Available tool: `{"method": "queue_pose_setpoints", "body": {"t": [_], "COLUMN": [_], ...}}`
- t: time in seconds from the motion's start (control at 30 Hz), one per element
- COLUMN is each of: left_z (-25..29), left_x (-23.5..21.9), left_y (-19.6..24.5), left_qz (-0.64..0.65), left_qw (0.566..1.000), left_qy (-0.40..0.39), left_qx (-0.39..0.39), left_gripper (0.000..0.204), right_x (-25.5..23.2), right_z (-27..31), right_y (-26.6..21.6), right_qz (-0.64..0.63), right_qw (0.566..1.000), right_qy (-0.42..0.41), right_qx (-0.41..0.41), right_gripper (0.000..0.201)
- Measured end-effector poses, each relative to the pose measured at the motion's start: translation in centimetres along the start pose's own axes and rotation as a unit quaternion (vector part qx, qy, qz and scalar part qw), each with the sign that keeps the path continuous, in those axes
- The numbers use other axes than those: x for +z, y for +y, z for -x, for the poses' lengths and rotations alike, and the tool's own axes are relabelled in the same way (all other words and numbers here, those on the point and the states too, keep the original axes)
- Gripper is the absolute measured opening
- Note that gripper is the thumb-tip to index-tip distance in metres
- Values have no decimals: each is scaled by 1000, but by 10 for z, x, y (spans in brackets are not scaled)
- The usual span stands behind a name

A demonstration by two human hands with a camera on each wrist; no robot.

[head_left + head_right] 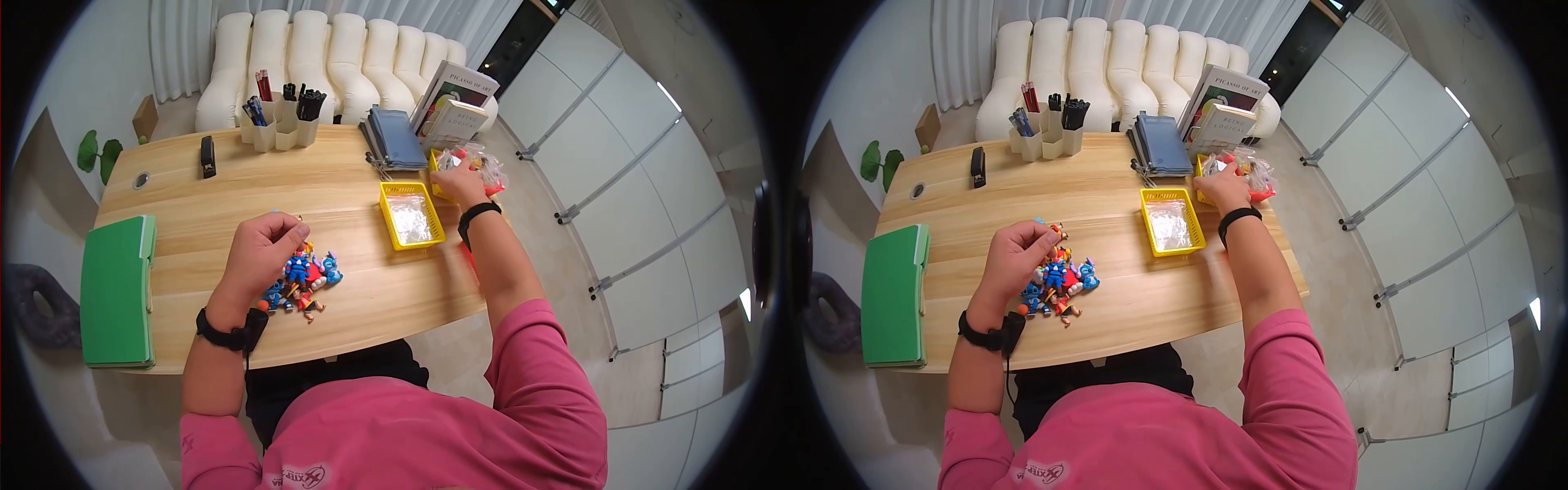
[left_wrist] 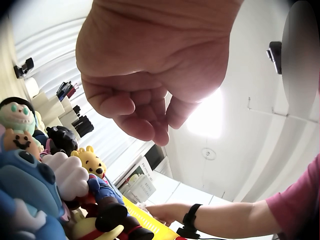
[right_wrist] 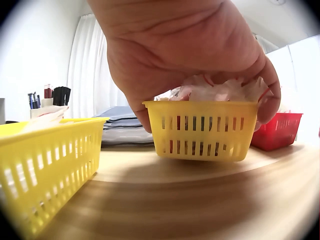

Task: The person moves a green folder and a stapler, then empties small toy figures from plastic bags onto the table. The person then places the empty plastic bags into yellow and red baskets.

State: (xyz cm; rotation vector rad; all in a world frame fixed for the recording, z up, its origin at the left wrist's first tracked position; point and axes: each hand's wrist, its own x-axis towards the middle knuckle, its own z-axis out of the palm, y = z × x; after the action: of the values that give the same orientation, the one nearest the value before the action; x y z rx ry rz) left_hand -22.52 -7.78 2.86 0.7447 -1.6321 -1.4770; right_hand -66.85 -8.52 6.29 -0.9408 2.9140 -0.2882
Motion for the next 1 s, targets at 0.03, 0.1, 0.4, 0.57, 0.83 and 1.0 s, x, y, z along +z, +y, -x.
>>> {"method": "queue_pose_setpoints", "body": {"t": [0.03, 0.1, 0.4, 0.57, 0.83, 1.0], "left_z": [0, 0, 0, -3, -6, -7], "left_x": [0, 0, 1, -6, -11, -16], "left_y": [1, 2, 1, -2, -1, -4], "left_qz": [-8, -16, -15, -9, 18, -39], "left_qw": [1000, 1000, 1000, 1000, 998, 997], "left_qy": [-1, -3, 19, 22, 52, 66], "left_qx": [-2, -3, 9, 12, -8, 10], "left_gripper": [18, 19, 19, 20, 20, 22], "right_x": [-1, -4, -69, -91, -61, -15], "right_z": [0, 0, 62, 117, 204, 217], "right_y": [0, 3, -6, -24, -85, -116], "right_qz": [0, 4, 13, 7, -30, 46], "right_qw": [1000, 1000, 995, 984, 936, 937], "right_qy": [0, 5, 18, 44, -94, -139], "right_qx": [-1, -5, -98, -173, -337, -316], "right_gripper": [115, 112, 112, 104, 92, 106]}}
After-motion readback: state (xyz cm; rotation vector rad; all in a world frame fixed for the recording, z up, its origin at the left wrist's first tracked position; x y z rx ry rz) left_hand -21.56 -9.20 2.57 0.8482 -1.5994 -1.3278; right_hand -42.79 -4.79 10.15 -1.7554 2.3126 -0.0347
